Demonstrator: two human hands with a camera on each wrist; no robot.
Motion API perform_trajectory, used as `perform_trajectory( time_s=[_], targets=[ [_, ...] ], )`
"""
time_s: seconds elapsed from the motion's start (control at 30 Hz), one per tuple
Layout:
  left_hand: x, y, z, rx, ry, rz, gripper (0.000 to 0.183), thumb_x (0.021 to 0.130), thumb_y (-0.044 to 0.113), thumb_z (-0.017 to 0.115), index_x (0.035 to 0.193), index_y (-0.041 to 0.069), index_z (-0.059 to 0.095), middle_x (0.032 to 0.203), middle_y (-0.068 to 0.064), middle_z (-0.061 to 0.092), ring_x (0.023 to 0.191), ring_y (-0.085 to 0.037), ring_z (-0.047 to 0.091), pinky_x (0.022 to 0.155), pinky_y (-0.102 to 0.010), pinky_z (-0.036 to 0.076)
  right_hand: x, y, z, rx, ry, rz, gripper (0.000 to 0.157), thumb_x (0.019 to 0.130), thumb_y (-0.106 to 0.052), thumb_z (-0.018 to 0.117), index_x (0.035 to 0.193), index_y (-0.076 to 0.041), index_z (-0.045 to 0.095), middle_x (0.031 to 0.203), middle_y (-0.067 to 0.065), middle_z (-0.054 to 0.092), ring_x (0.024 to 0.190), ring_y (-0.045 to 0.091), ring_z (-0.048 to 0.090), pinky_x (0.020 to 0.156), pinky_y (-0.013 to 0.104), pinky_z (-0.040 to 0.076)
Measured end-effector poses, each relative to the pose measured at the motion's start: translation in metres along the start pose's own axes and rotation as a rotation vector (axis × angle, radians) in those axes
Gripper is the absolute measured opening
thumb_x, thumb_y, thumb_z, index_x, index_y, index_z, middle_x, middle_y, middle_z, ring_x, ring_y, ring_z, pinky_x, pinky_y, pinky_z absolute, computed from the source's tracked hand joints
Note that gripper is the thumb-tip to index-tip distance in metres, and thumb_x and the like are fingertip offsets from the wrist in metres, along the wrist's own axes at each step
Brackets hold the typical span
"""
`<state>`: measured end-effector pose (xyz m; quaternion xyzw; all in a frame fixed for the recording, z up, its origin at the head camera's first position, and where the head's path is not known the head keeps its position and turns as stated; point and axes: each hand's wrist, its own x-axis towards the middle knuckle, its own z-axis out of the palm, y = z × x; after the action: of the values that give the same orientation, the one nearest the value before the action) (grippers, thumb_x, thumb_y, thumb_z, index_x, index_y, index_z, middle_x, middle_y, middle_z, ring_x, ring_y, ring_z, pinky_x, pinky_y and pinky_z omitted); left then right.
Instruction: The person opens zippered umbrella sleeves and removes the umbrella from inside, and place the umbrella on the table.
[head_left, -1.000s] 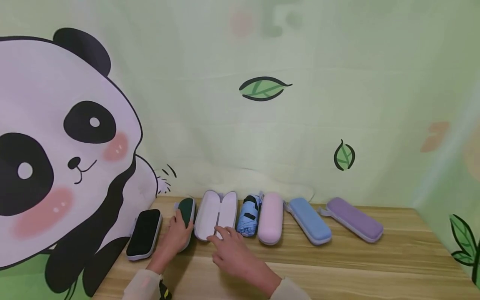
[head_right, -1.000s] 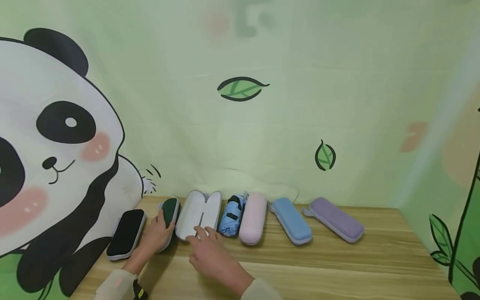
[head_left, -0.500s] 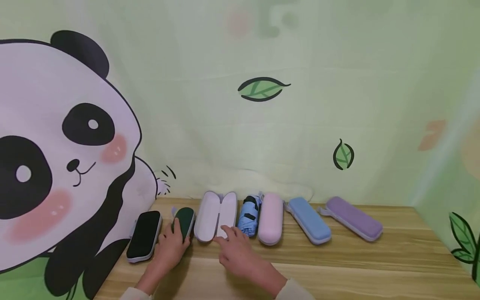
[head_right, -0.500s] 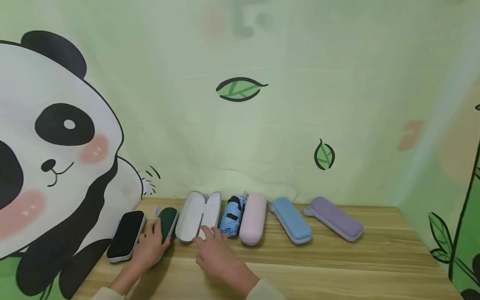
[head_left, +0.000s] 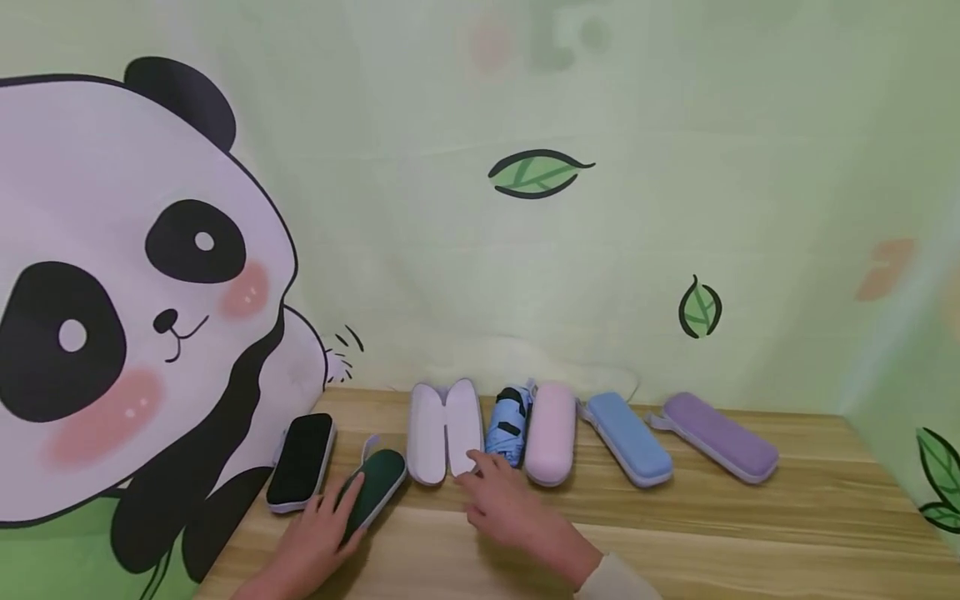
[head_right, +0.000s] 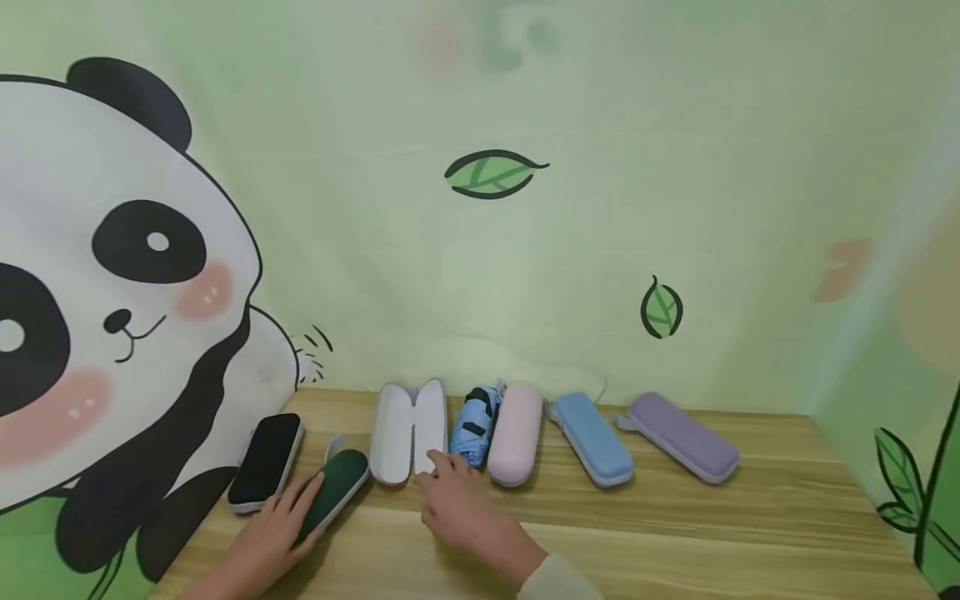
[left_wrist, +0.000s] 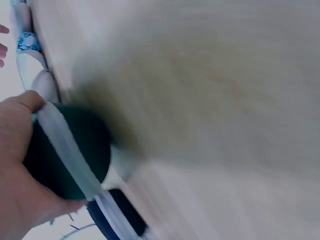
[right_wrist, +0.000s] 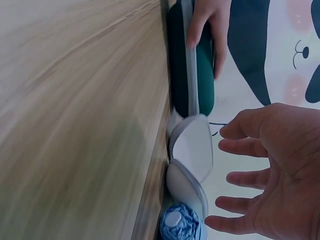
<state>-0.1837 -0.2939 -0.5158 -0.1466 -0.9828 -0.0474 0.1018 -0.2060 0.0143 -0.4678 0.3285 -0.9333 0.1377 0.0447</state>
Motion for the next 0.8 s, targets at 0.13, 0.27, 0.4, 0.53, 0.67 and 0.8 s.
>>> perform_trajectory(
  time_s=[0.13,0.27,0.4,0.53,0.67,0.8],
  targets=[
    [-0.015,-0.012,-0.003,-0.038,-0.045,0.135,0.075,0.091,0.036,0.074,0.154,0.01,0.043,0.149,-0.017,0.048,0.112,-0.038,0.058,0.085,-0.055,0.052,-0.003,0.005,0.0,0.004,-0.004,-0.008,0.034,0.097,-0.017,0.066,0.131,-0.011,0.067,0.146,0.021,0.049,0.128,0.043,0.05,0.098,0.057,0.049],
    [-0.022,-0.018,-0.003,-0.026,-0.098,0.299,0.077,0.091,0.044,0.072,0.157,0.021,0.039,0.155,-0.011,0.044,0.119,-0.032,0.056,0.09,-0.054,0.051,-0.005,0.009,0.002,0.009,-0.03,-0.013,0.037,0.097,-0.017,0.064,0.134,-0.013,0.066,0.147,0.019,0.048,0.129,0.044,0.049,0.097,0.059,0.049],
    [-0.019,-0.011,0.002,-0.022,-0.076,0.461,0.078,0.092,0.048,0.071,0.159,0.031,0.034,0.159,-0.005,0.04,0.123,-0.027,0.054,0.091,-0.052,0.05,-0.01,0.013,0.001,0.035,-0.036,-0.025,0.033,0.097,-0.013,0.064,0.128,-0.018,0.07,0.147,0.018,0.049,0.13,0.043,0.049,0.098,0.06,0.048],
    [-0.011,0.003,0.005,-0.021,-0.08,0.593,0.075,0.096,0.051,0.066,0.16,0.035,0.03,0.163,-0.001,0.034,0.126,-0.025,0.052,0.093,-0.052,0.05,-0.013,0.017,-0.001,0.045,-0.029,-0.085,0.031,0.097,-0.012,0.067,0.124,-0.026,0.074,0.145,0.016,0.053,0.129,0.04,0.05,0.097,0.058,0.048],
    [0.001,0.021,0.005,-0.023,-0.139,0.685,0.071,0.1,0.055,0.056,0.161,0.037,0.025,0.166,0.003,0.028,0.129,-0.026,0.05,0.095,-0.055,0.05,-0.012,0.022,-0.002,0.022,-0.049,-0.156,0.03,0.098,-0.015,0.069,0.123,-0.029,0.075,0.144,0.013,0.055,0.128,0.036,0.051,0.101,0.052,0.047],
    [0.015,0.037,0.009,-0.049,-0.162,0.776,0.07,0.103,0.054,0.051,0.163,0.037,0.019,0.168,0.006,0.02,0.134,-0.024,0.046,0.097,-0.054,0.049,-0.011,0.033,-0.007,0.0,-0.086,-0.189,0.02,0.097,-0.015,0.07,0.112,-0.025,0.078,0.142,0.011,0.057,0.128,0.033,0.052,0.106,0.047,0.044]
  ],
)
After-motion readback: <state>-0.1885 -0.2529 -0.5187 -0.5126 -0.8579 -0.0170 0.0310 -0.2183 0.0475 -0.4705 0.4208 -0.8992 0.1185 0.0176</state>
